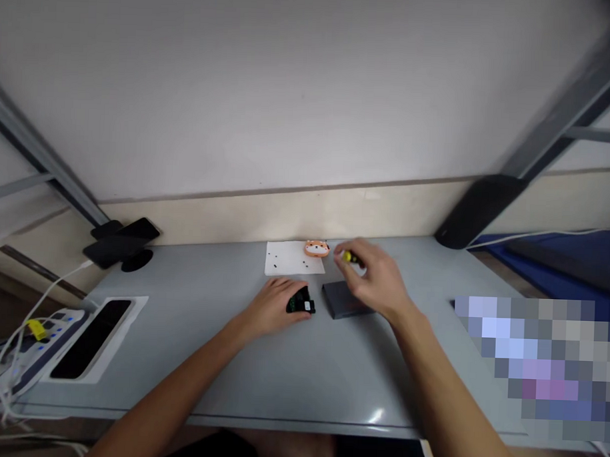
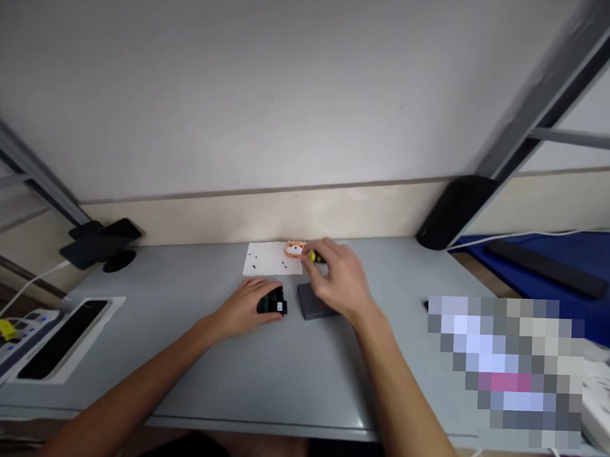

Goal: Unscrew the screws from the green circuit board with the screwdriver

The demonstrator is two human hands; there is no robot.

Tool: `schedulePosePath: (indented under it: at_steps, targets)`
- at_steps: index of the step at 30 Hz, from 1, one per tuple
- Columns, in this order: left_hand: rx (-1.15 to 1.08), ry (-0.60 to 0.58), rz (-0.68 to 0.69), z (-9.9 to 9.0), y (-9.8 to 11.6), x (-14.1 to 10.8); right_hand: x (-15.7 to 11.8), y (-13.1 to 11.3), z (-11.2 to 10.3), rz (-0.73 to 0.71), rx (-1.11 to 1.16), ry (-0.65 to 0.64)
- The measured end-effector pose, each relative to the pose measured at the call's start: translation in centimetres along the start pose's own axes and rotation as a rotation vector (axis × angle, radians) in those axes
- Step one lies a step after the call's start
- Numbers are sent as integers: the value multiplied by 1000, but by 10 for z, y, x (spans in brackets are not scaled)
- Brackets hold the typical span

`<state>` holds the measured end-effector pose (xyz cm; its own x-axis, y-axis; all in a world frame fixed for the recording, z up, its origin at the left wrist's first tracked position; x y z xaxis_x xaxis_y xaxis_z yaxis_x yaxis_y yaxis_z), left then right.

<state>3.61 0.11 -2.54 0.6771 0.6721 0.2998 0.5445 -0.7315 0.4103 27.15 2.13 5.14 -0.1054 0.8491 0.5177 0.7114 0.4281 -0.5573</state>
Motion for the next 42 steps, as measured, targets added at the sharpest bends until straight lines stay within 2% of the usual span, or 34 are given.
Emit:
schedulePosePath:
  at_steps: [2, 6, 9, 15, 18, 21, 25, 29, 33, 37, 42]
  targets:
    - [-22, 4, -6, -2, -7, 0, -18, 12, 2, 2, -137, -168]
    - [-53, 31, -19, -8, -15, -3, -50, 38, 6, -24, -268, -261]
    - [-66, 63, -25, -10, -18, -5, -61, 47, 15, -14, -265, -247]
    - [-73, 119, -26, -17, -16, 2, -62, 43, 31, -39, -234, -163]
    - [-89, 147, 14, -26, -6, 5, -62, 42, 29, -44, -209, -148]
    - [-97, 153, 86, -28, 13, 0, -63, 42, 26, -49, -227, -143]
    - [-43, 36, 127, -12, 37, -16, -66, 39, 29, -66, -277, -144]
    - [-11, -32, 128, 7, 42, -26, -67, 35, 35, -81, -291, -132]
    - [31, -8, 120, 10, 41, -27, -66, 33, 34, -83, -243, -140]
    - [54, 35, 110, -4, 34, -28, -63, 38, 24, -4, -216, -100]
    - [159, 228, -63, -28, -9, -39, -61, 54, 14, 54, -261, -121]
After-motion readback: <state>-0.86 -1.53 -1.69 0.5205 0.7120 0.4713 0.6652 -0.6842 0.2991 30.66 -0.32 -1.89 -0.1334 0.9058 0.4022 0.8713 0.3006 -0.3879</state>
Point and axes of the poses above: each hand's wrist, its own x-axis towards the middle knuckle, its own z-axis out of the palm, y = z × x, the point moved 2 cm from there along x, towards the middle knuckle, and after that the axes turned 12 degrees about z, right-handed, at the moved point
